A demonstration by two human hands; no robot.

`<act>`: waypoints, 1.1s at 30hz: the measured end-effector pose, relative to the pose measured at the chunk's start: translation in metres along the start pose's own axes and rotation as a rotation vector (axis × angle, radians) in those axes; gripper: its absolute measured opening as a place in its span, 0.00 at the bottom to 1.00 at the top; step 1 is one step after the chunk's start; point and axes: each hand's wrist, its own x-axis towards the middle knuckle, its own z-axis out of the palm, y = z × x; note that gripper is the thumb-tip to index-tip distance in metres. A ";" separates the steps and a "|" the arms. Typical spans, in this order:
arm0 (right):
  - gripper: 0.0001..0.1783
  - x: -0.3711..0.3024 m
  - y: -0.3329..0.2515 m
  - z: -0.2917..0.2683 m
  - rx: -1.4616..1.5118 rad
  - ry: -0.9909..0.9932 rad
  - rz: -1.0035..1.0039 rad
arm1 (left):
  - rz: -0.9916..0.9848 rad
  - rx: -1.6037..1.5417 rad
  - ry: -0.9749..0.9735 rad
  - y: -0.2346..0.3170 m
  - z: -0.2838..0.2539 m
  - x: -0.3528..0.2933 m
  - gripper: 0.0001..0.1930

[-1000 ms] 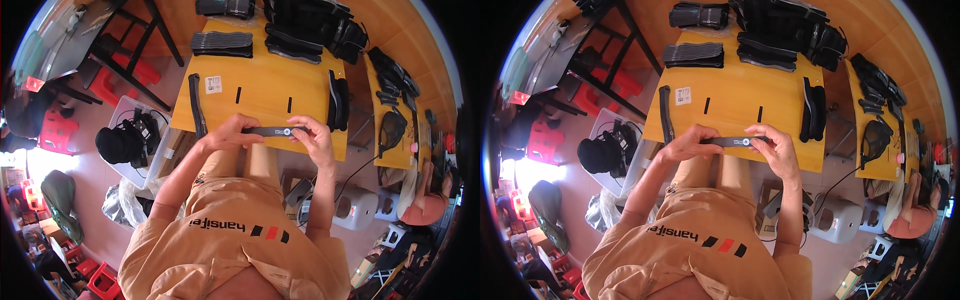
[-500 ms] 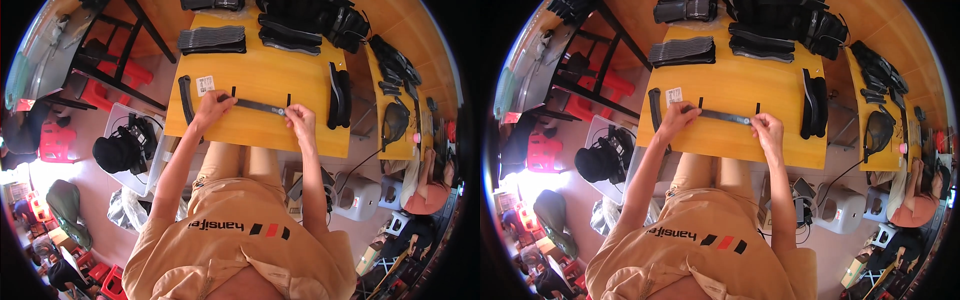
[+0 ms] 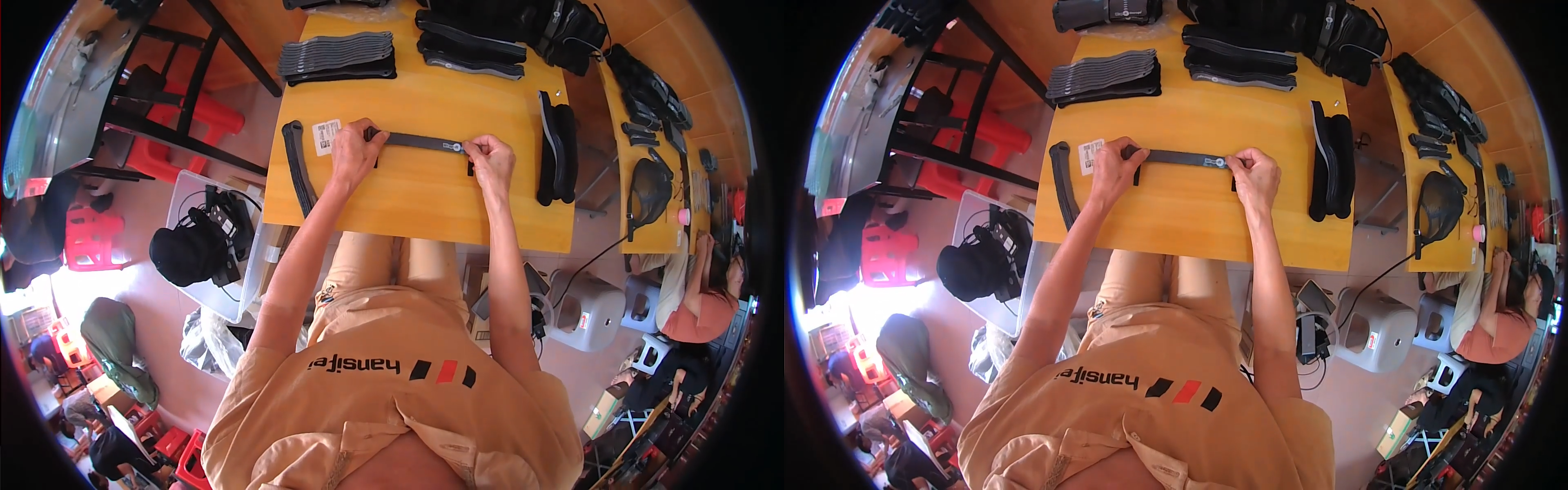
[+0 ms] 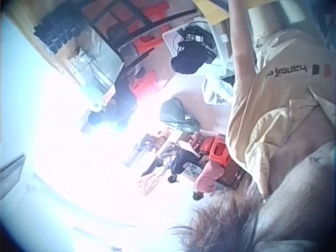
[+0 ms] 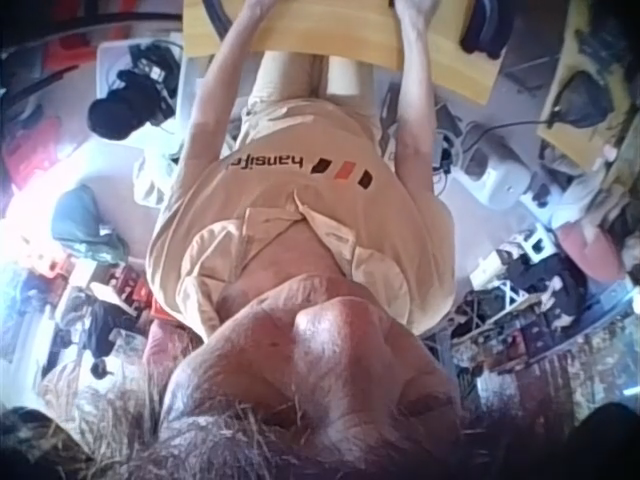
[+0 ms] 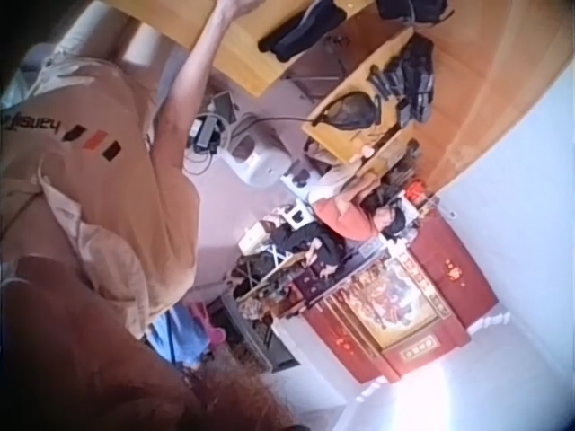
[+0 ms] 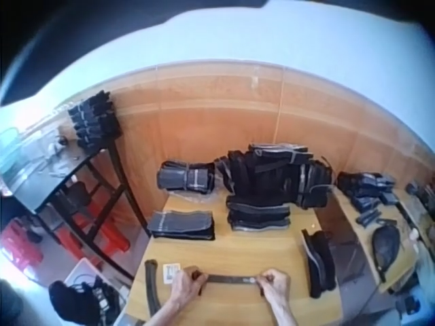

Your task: Thread plastic components onto fabric straps to assemble them.

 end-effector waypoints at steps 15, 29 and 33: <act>0.07 -0.001 0.002 -0.005 0.058 0.007 -0.006 | 0.003 -0.023 -0.020 -0.009 -0.002 0.008 0.13; 0.06 -0.005 -0.008 -0.002 -0.081 0.040 -0.019 | -0.017 -0.010 0.022 -0.012 0.003 0.008 0.11; 0.06 -0.003 0.000 0.001 -0.089 0.070 -0.081 | 0.014 -0.019 0.040 -0.014 0.003 0.010 0.10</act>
